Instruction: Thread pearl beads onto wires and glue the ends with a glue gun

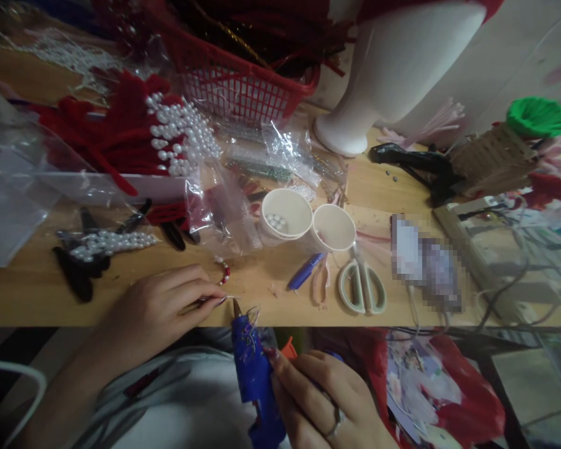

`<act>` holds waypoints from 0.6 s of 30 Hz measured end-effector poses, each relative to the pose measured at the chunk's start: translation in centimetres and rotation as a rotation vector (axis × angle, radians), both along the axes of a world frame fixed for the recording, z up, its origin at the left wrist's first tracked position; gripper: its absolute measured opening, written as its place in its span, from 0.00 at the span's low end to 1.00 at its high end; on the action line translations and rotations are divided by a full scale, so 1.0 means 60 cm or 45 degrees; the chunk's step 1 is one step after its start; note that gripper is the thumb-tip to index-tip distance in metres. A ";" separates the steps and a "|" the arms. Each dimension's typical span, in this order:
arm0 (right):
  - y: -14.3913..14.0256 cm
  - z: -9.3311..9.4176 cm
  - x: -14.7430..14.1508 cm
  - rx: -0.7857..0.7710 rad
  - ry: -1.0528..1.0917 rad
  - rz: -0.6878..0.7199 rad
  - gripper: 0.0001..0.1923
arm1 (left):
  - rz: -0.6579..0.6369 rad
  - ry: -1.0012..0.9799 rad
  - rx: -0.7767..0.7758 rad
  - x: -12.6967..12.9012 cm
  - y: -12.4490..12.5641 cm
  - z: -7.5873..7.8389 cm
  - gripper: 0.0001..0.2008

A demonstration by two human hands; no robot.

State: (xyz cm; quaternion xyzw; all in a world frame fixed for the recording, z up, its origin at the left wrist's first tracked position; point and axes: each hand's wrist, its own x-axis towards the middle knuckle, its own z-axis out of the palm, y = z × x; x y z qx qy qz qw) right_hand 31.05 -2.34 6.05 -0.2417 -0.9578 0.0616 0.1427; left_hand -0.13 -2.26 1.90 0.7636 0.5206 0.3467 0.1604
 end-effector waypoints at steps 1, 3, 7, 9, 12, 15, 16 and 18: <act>-0.001 -0.002 -0.004 -0.001 -0.006 0.009 0.11 | 0.004 0.001 0.002 0.000 0.000 0.000 0.11; -0.002 -0.005 -0.009 -0.018 -0.035 0.018 0.10 | 0.008 0.003 -0.024 0.000 0.000 0.001 0.10; 0.003 -0.001 0.000 -0.074 -0.059 -0.030 0.12 | 0.013 0.015 -0.053 0.000 -0.001 0.002 0.10; 0.005 0.003 0.009 -0.090 -0.043 -0.063 0.15 | 0.011 0.019 -0.040 0.000 -0.002 0.002 0.11; 0.001 0.004 0.011 -0.091 0.008 -0.073 0.18 | 0.016 0.009 -0.029 0.000 -0.002 0.001 0.11; -0.004 -0.001 0.001 -0.100 -0.003 -0.058 0.16 | 0.007 -0.005 -0.026 0.000 -0.002 0.001 0.10; -0.004 -0.003 -0.002 -0.100 -0.019 -0.057 0.16 | 0.006 -0.008 -0.034 0.000 -0.002 0.001 0.09; -0.003 -0.005 -0.004 -0.087 -0.043 -0.049 0.15 | 0.010 -0.008 -0.054 0.000 -0.002 0.002 0.09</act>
